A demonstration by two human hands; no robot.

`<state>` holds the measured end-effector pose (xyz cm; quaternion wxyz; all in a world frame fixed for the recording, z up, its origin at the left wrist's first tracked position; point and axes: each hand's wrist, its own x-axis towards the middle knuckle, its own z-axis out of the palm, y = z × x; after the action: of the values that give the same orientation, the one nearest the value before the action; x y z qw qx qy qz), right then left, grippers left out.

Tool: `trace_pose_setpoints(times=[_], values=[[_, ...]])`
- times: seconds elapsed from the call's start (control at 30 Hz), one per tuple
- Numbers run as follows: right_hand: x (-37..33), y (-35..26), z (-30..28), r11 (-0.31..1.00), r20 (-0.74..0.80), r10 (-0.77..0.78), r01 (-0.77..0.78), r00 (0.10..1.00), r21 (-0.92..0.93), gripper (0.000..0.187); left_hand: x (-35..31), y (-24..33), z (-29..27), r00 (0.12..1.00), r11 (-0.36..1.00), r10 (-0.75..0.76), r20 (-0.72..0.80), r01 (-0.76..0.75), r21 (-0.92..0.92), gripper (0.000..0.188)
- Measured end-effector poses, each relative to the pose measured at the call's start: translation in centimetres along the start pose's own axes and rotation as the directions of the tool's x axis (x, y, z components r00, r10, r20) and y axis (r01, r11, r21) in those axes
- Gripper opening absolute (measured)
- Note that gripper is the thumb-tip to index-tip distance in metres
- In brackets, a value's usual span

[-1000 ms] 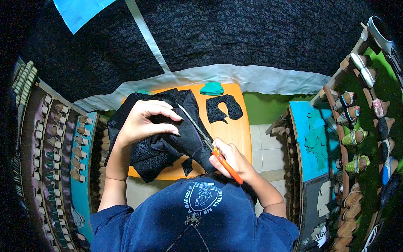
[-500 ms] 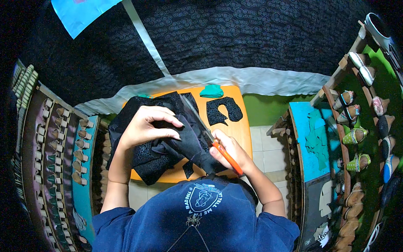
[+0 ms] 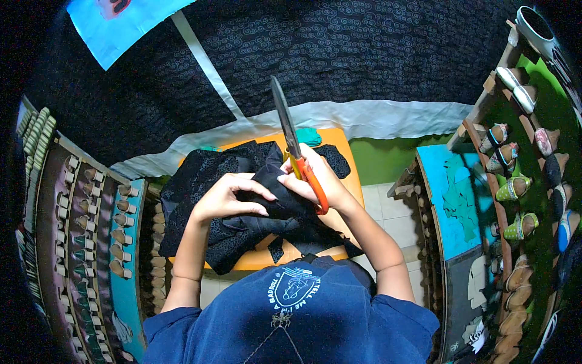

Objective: The person uses orange-handled scissors to cut a piece of black patterned fabric on a yellow table. They follow a purple chalk outline to shape the material, periodically adjusting the fabric's position to complete the cut.

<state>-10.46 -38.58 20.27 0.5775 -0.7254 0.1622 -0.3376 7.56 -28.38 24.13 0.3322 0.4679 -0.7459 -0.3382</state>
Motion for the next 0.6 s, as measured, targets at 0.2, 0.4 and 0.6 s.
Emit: trace_pose_setpoints(times=[0.2, 0.4, 0.6], values=[[0.0, 1.1, -0.8, 0.968, 0.024, -0.164, 0.166, 0.986, -0.19, 0.033, -0.9, -0.6, -0.4, 0.977, 0.998, -0.031, -0.213, 0.019, -0.059, 0.022], [-3.5, 1.2, -1.8, 0.975, 0.107, 0.16, -0.174, 0.981, 0.137, 0.043, -1.5, -0.1, -1.7, 0.907, 0.999, 0.037, -0.42, -0.031, 0.021, 0.032], [-2.5, 1.1, -1.4, 0.96, 0.018, 0.085, -0.086, 0.996, 0.265, 0.036, -0.9, 0.3, -2.3, 0.999, 0.989, -0.039, 0.038, 0.033, 0.145, 0.03]])
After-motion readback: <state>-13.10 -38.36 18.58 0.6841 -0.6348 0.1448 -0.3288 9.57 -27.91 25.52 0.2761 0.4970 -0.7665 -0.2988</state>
